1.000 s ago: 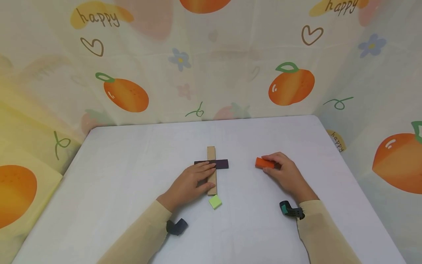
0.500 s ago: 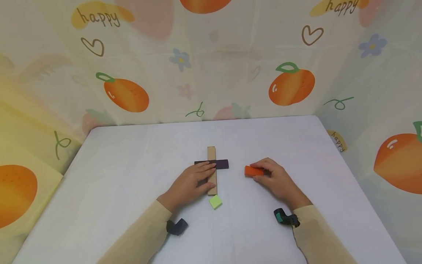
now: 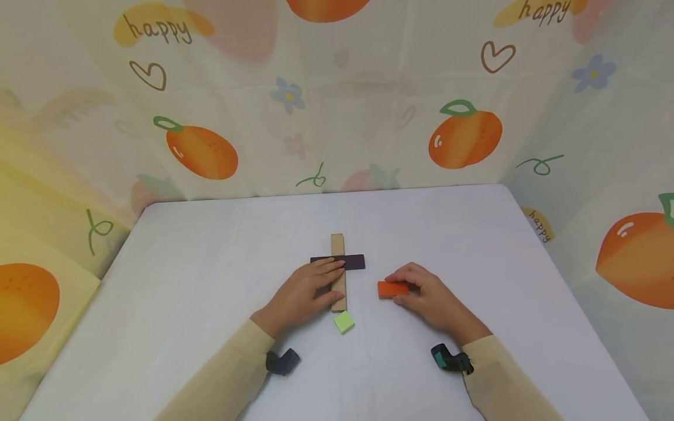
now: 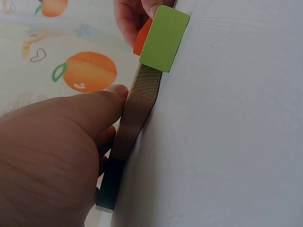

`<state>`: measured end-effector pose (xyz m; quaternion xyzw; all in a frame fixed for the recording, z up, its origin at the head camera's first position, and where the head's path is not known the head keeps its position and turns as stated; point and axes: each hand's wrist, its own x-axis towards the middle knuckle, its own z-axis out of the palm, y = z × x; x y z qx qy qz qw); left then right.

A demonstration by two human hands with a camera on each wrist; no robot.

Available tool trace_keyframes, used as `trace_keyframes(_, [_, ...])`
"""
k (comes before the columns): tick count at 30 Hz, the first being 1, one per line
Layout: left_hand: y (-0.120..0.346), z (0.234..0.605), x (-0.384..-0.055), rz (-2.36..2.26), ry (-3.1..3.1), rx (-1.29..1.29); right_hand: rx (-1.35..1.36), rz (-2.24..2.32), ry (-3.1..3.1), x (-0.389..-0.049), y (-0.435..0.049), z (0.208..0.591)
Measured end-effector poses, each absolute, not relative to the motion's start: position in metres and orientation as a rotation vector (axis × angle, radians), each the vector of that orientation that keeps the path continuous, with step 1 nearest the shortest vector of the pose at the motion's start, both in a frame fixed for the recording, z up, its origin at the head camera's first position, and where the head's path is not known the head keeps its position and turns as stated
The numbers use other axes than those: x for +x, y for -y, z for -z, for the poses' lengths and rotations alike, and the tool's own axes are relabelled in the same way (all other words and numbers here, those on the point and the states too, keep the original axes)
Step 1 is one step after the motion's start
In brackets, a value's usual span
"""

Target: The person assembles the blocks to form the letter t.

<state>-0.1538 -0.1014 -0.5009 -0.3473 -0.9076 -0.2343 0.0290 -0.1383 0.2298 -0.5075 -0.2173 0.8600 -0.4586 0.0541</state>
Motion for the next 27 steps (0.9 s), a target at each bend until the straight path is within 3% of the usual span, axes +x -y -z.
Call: trace_keyframes(27, [0.101, 0.501, -0.155, 0.705, 2.792, -1.083, -1.021, 1.347, -2.396, -0.124, -0.206, 0.504])
